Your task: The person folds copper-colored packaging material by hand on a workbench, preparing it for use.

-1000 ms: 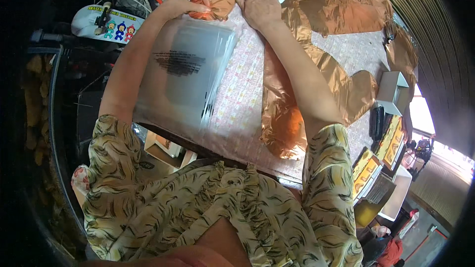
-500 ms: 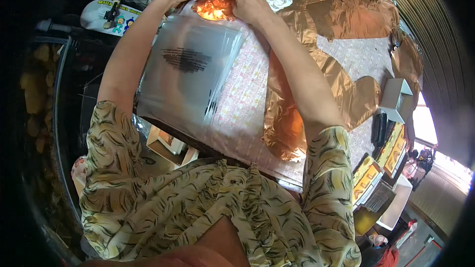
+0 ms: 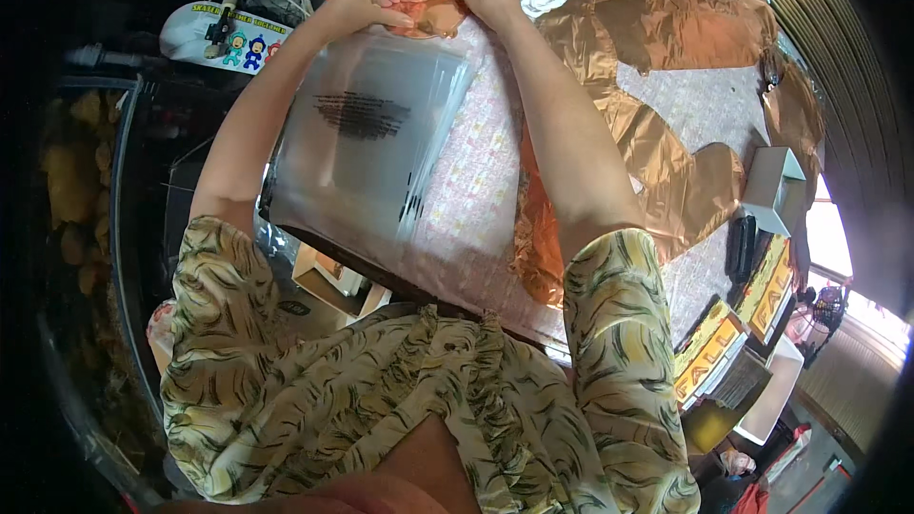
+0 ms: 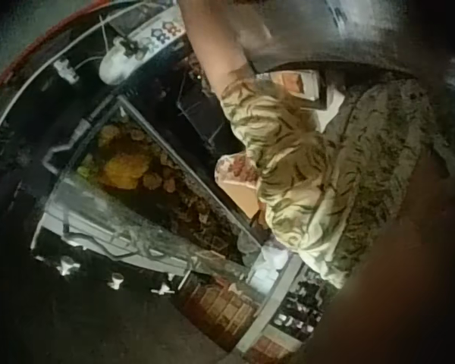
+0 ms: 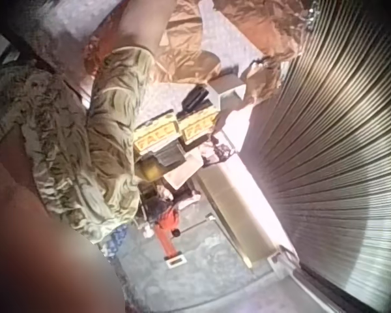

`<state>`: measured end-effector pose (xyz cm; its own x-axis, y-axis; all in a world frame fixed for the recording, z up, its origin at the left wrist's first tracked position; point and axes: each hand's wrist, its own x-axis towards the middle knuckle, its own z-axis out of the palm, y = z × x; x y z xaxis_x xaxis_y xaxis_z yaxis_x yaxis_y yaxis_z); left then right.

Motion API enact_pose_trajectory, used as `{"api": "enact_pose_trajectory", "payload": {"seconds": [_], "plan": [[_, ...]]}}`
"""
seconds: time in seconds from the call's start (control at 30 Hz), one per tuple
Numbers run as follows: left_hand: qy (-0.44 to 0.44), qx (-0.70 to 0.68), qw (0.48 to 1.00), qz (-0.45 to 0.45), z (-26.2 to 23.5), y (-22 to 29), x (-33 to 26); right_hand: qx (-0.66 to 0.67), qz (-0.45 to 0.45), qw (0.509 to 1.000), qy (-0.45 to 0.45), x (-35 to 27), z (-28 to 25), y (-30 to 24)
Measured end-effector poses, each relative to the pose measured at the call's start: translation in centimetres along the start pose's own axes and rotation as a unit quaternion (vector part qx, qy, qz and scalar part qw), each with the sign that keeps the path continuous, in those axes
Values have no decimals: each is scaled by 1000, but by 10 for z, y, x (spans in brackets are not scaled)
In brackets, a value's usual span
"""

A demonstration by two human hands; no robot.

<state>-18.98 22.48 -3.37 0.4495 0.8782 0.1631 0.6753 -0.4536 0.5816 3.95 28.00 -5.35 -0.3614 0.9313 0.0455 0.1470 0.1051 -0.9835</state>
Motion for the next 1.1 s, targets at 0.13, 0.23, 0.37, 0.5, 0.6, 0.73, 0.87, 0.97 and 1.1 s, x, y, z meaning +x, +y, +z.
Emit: {"api": "enact_pose_trajectory", "payload": {"seconds": [0.13,0.23,0.37,0.5,0.6,0.73,0.87,0.97,1.1], "plan": [[-38,-106,991,-73,6,-10,13,20,-66,997,45,4,-5,14],[-31,-94,994,-40,12,-18,16,67,-46,996,20,8,-8,19],[-31,-90,994,-51,11,-27,14,103,-26,994,3,6,-1,14],[-22,-178,978,-110,7,-32,25,-78,-89,991,66,15,-13,25],[-94,-304,933,-167,-5,-30,38,-12,-110,993,30,13,-20,26],[25,-280,949,-141,-18,-30,40,-30,-84,991,-98,-2,-11,-11],[29,-222,964,-142,-30,0,69,-332,-112,934,70,9,-35,-45],[499,184,835,139,-20,74,79,-376,-107,903,178,11,-53,-86],[267,-58,958,89,39,95,136,-110,-231,932,258,60,-153,-66]]}}
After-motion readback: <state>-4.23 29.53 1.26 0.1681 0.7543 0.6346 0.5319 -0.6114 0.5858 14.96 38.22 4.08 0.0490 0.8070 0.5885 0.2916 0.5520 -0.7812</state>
